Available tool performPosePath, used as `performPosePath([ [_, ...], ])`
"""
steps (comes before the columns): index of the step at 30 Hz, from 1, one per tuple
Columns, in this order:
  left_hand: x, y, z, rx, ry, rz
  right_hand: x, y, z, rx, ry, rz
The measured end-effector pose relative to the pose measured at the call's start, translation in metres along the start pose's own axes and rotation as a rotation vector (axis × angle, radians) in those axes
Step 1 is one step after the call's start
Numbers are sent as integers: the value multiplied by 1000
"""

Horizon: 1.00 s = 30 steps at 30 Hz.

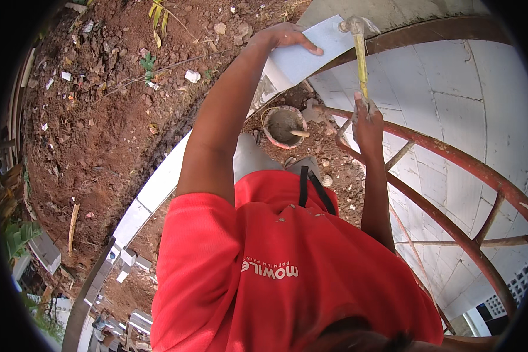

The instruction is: The person applies cement mortar to a white block using a trowel, places the block onto a low wall, and taps it into position with a hammer. They repeat this process for several blocks along the wall.

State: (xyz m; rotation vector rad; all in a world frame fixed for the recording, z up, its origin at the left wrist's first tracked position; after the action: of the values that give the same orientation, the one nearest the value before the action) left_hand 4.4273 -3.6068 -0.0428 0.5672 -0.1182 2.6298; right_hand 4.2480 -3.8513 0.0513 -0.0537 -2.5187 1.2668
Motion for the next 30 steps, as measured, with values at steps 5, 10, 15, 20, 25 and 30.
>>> performPosePath([
  [5, 12, 7, 10, -40, 38, 1, -7, 14, 21, 103, 123, -88],
  [10, 42, 2, 23, -279, 186, 357, -13, 9, 38, 196, 185, -142],
  [15, 90, -2, -15, 283, 402, 639, -6, 6, 23, 133, 155, -95],
  [20, 79, -1, -25, 334, 639, 662, -4, -6, 5, 48, 80, -21],
  [25, 83, -1, -23, 209, 739, 697, 18, -20, -16, -316, 30, 60],
  [30, 80, -1, -19, 289, 755, 673, 7, 15, 33, 55, -90, 36],
])
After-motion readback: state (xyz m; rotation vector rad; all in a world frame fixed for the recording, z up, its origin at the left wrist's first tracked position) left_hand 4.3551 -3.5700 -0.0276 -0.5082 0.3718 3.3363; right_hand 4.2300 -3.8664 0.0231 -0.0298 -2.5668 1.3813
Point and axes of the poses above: each hand's wrist, its own x-axis away from the middle knuckle, its own y-axis out of the palm, z = x × y, the point moved 8 cm from there along -x, towards the middle knuckle, and after that the axes turned 14 degrees about x, right-handed, at the moved point
